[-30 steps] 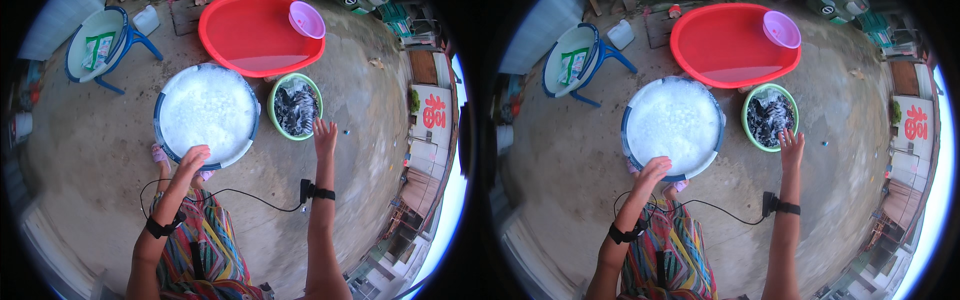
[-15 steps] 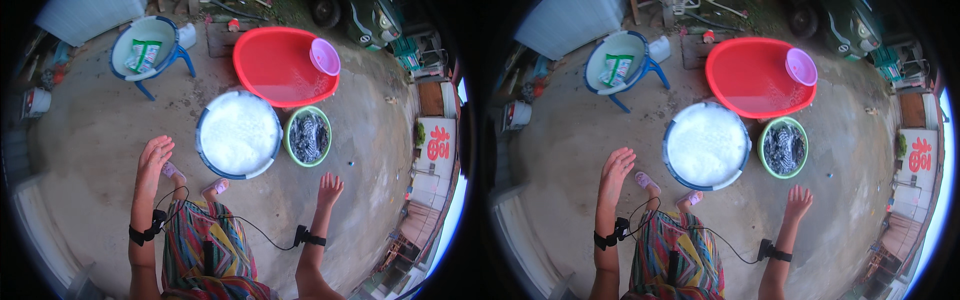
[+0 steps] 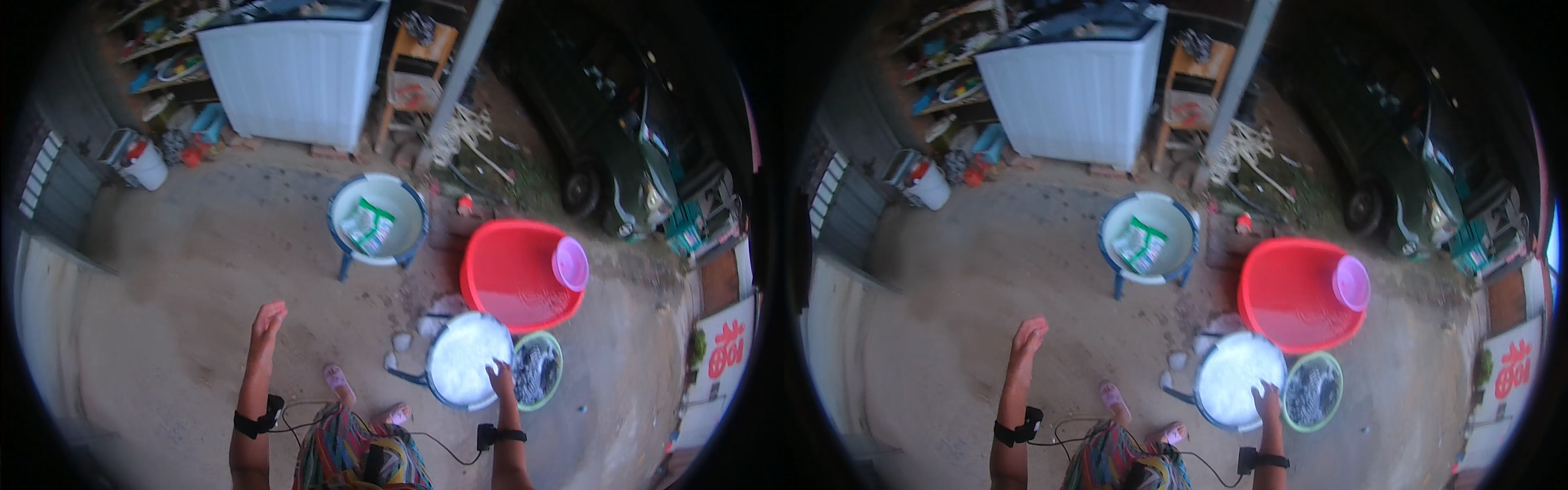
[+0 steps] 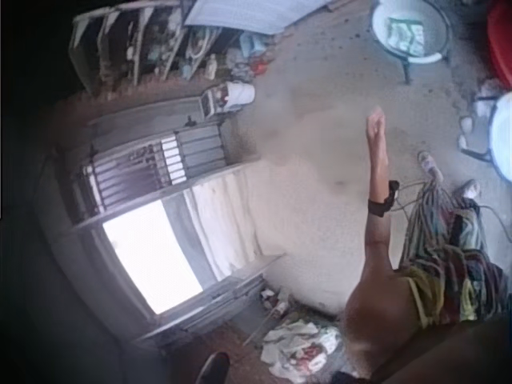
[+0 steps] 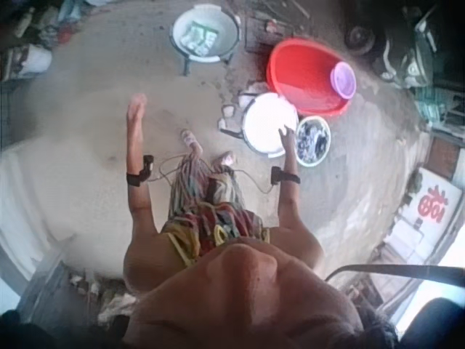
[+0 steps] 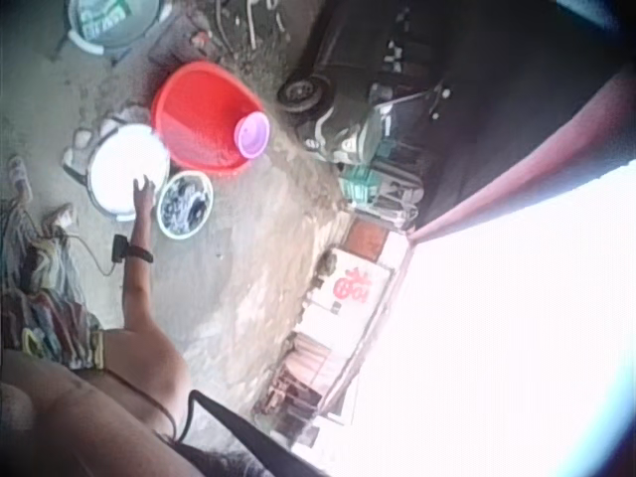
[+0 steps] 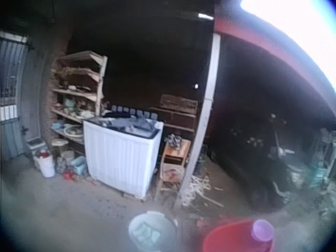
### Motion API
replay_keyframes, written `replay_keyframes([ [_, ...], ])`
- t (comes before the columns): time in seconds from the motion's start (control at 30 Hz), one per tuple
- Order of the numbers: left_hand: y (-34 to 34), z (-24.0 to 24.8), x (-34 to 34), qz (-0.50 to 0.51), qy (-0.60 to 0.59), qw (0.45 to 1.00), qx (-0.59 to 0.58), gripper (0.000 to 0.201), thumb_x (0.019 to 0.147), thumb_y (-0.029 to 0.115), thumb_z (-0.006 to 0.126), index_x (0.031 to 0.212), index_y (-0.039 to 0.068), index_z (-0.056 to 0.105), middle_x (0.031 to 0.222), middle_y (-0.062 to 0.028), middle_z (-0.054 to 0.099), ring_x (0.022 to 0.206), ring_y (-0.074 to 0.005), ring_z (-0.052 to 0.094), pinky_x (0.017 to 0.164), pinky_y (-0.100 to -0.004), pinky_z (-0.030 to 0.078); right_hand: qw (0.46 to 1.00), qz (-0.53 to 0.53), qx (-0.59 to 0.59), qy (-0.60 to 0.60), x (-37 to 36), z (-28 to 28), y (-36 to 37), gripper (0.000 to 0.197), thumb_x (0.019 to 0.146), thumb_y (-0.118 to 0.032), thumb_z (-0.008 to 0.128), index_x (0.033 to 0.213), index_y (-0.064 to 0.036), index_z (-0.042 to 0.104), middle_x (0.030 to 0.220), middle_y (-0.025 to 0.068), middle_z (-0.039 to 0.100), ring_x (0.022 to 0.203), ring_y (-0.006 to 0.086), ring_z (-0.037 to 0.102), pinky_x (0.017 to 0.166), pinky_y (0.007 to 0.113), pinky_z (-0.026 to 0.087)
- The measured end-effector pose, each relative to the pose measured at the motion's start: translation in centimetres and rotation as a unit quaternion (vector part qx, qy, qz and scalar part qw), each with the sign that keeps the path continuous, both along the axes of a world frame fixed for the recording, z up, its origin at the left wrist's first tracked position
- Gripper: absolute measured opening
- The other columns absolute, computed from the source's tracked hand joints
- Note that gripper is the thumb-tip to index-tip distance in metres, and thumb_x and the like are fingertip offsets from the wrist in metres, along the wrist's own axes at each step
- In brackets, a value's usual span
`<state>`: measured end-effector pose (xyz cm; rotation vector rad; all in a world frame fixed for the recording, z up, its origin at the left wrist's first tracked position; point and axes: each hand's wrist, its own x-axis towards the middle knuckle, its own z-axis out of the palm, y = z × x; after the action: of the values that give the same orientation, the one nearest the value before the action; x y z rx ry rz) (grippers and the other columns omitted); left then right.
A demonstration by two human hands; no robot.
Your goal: The person picks up dark clothing from a washing machine and puts it into a bucket of soapy water, then washes the clothes by hand.
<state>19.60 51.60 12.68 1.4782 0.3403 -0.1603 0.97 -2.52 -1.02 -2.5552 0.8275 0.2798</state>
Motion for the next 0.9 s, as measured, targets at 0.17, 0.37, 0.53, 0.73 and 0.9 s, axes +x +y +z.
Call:
replay_keyframes([
  [0.17, 10.4, -1.8, 1.8, 0.089, -0.088, 0.989, 0.075, 0.028, 0.088, 0.013, 0.052, 0.113, 0.001, 0.052, 0.112, -0.0079, 0.055, 0.106, -0.016, 0.05, 0.093, -0.0292, 0.039, 0.994, 0.007, -0.112, 0.011, 5.7, 0.9, 3.8, 0.051, 0.069, -0.035, 0.07, 0.114, -0.0134, 0.057, 0.124, 0.0215, 0.046, 0.113, 0.0366, 0.047, 0.093, 0.046, 0.039],
  [0.37, 19.9, 0.3, 1.6, 0.203, -0.039, 0.965, 0.16, 0.027, 0.086, 0.008, 0.048, 0.112, 0.001, 0.052, 0.112, -0.0105, 0.055, 0.106, -0.0184, 0.051, 0.093, -0.0304, 0.038, 0.996, -0.028, -0.073, -0.033, 12.1, 1.9, 6.8, 0.053, 0.066, -0.035, 0.071, 0.113, -0.0133, 0.058, 0.126, 0.0224, 0.045, 0.112, 0.0373, 0.047, 0.092, 0.047, 0.039],
  [0.53, 25.9, -0.1, 6.7, 0.282, 0.001, 0.946, 0.158, 0.03, 0.083, 0.01, 0.05, 0.112, 0.003, 0.052, 0.111, -0.0093, 0.056, 0.105, -0.019, 0.051, 0.091, -0.0298, 0.039, 0.992, -0.009, 0.018, -0.129, 19.1, 1.8, 8.5, 0.04, 0.071, -0.022, 0.069, 0.103, 0.0, 0.06, 0.115, 0.0211, 0.05, 0.107, 0.0361, 0.05, 0.091, 0.041, 0.041],
  [0.73, 31.4, -1.1, 17.5, 0.247, 0.049, 0.959, 0.129, 0.032, 0.078, 0.023, 0.057, 0.109, 0.016, 0.054, 0.107, -0.0001, 0.053, 0.099, -0.0154, 0.05, 0.08, -0.0336, 0.039, 0.984, 0.049, 0.097, -0.143, 33.6, 2.6, 14.2, 0.043, 0.072, -0.028, 0.065, 0.109, -0.0064, 0.06, 0.105, 0.0196, 0.059, 0.101, 0.0325, 0.056, 0.086, 0.041, 0.044],
  [0.9, 34.1, 1.2, 22.1, 0.292, 0.029, 0.953, 0.069, 0.033, 0.081, 0.028, 0.056, 0.112, 0.018, 0.053, 0.106, 0.0006, 0.053, 0.099, -0.0167, 0.051, 0.085, -0.0364, 0.037, 0.957, 0.092, 0.156, -0.225, 50.0, 5.3, 21.3, 0.042, 0.076, -0.02, 0.065, 0.114, -0.0046, 0.056, 0.106, 0.0193, 0.056, 0.097, 0.0319, 0.057, 0.08, 0.04, 0.047],
])
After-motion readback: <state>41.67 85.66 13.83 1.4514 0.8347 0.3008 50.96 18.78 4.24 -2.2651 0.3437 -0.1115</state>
